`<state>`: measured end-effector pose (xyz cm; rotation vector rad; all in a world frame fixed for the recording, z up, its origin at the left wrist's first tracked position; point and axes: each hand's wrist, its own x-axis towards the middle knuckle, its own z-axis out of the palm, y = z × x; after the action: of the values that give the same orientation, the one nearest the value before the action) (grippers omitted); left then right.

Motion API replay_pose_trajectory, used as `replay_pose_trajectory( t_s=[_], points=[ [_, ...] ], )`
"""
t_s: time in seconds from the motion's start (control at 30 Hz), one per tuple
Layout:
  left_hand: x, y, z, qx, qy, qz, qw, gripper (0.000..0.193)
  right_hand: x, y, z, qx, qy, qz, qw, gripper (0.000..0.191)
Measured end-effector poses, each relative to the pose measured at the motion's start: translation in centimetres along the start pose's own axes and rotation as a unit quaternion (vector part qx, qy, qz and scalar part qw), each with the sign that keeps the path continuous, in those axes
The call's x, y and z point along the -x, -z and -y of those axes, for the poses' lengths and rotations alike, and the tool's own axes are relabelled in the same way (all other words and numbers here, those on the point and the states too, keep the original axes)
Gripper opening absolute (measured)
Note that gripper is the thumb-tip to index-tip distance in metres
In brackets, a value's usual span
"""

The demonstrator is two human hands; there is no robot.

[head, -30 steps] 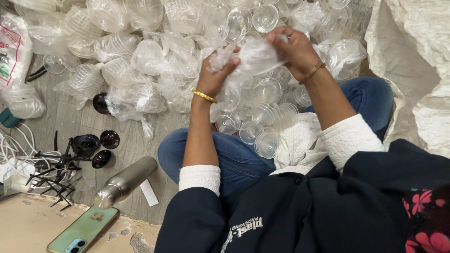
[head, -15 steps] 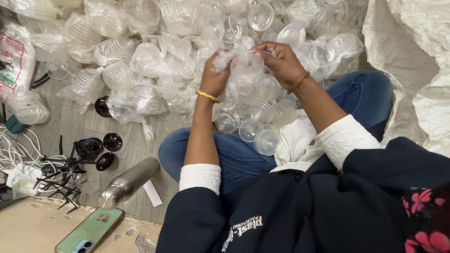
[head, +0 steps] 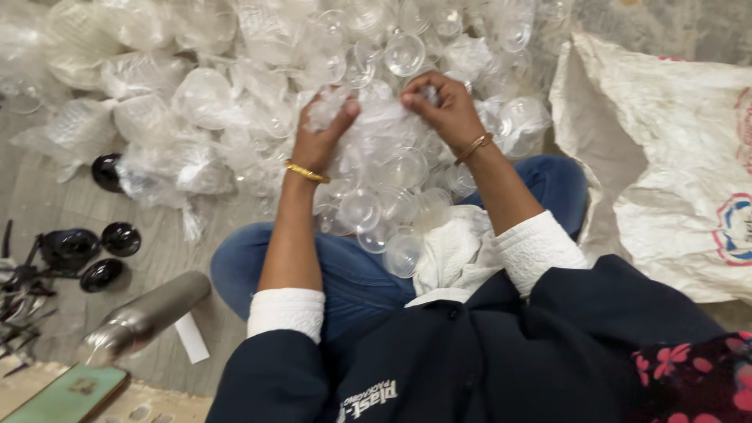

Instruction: The person sits on the floor surrounded by a large pile of clear plastic cups and tears open translucent plastic bags, pulling cups out of the bags one at a time and adding them to the loose pile on the floor.

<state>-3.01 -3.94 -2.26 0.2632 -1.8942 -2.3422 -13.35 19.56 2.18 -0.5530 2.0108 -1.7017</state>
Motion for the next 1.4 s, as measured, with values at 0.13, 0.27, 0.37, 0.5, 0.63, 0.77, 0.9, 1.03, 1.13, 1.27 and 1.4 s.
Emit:
replay_pose_trajectory(
  t_s=[0.13,0.27,0.37,0.5,0.63,0.77,0.9,1.03,1.13,1.27,1.4],
  points=[
    [0.1,0.2,0.3,0.112,-0.026,0.049,0.992,0.061,-0.6,-2.3,0.1,-0.095,-0.015,-0.065,0.993,0.019],
    [-0.7,0.2,1.9,-0.02,-0.037,0.026,0.999,0.06,-0.6,-5.5,-0.2,-0.195,-0.152,0.021,0.969,0.034],
    [-1.8,2.4,2.0,-0.265,-0.052,-0.263,0.926,0.052,-2.3,-4.8,-1.5,-0.122,-0.092,-0.046,0.987,0.034],
    [-1.7,5.0,1.4,0.063,-0.072,-0.32,0.943,0.049,-5.2,-3.7,-5.0,0.219,-0.009,-0.1,0.971,0.046],
    [-1.7,4.5,1.9,0.028,-0.069,-0.308,0.948,0.045,-5.5,-5.4,-8.6,0.369,0.147,-0.115,0.911,0.039],
    [-1.7,3.3,2.2,0.035,-0.121,-0.2,0.972,0.033,-5.5,-4.1,-9.5,0.152,0.06,-0.161,0.973,0.019],
    [-0.9,0.8,1.2,-0.099,-0.024,-0.068,0.993,0.043,-4.4,-2.6,-9.1,-0.056,0.032,-0.162,0.985,0.013],
    [0.1,-1.4,-0.1,-0.14,0.006,0.016,0.99,0.069,-3.5,-4.6,-8.3,-0.23,0.056,-0.159,0.958,0.021],
    [0.5,-1.5,-0.2,-0.097,0.01,0.068,0.993,0.073,-3.5,-5.1,-7.4,-0.267,0.055,-0.151,0.95,0.025],
    [0.3,-1.3,1.1,-0.119,-0.012,0.07,0.99,0.08,-3.0,-4.6,-6.5,-0.183,0.041,-0.169,0.968,0.023],
    [-0.4,-1.3,2.0,-0.289,-0.095,-0.001,0.953,0.055,-1.9,-5.6,-5.5,-0.082,0.066,-0.161,0.981,0.021]
  ],
)
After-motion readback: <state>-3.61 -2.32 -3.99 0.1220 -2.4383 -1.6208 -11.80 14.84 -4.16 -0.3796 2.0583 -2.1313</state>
